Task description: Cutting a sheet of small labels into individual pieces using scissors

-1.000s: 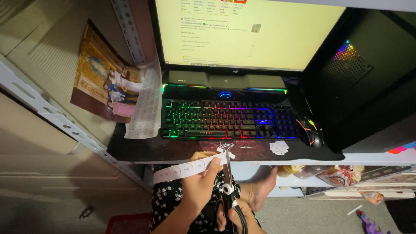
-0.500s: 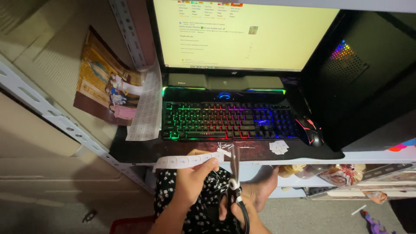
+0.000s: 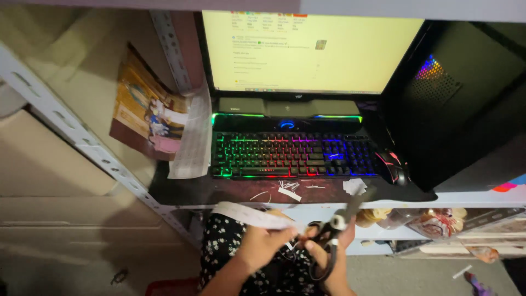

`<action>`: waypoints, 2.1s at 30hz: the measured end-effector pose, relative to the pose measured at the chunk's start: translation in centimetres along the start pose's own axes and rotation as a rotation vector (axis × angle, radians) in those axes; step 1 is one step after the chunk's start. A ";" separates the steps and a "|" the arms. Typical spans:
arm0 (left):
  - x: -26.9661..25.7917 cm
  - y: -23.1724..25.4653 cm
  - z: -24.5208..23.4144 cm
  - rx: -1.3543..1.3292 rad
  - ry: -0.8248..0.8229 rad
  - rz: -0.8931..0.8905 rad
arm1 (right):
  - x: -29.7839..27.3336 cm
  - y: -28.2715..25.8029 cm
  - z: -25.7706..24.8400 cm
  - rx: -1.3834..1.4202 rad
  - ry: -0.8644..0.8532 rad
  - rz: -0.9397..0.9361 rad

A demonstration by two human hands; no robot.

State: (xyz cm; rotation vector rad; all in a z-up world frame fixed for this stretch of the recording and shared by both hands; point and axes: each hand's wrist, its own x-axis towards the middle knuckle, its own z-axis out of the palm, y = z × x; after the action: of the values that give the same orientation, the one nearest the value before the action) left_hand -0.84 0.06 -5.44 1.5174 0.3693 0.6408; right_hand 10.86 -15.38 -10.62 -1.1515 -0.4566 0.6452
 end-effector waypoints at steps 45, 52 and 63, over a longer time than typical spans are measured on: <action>4.0 9.5 15.6 0.707 -0.814 -0.152 | -2.6 -6.8 -18.7 -0.380 0.112 -0.194; 8.0 10.9 12.2 0.568 -0.505 -0.364 | 7.3 -4.2 -24.3 -0.278 0.056 0.019; 13.1 5.6 8.9 0.550 -0.329 -0.271 | 0.0 -3.0 -10.9 -0.270 -0.432 -0.024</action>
State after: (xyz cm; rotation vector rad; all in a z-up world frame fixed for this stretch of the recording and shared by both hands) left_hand 13.86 0.37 2.60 2.0116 0.5116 0.0622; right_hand 18.47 -23.66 -11.57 -1.2577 -0.9465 0.8327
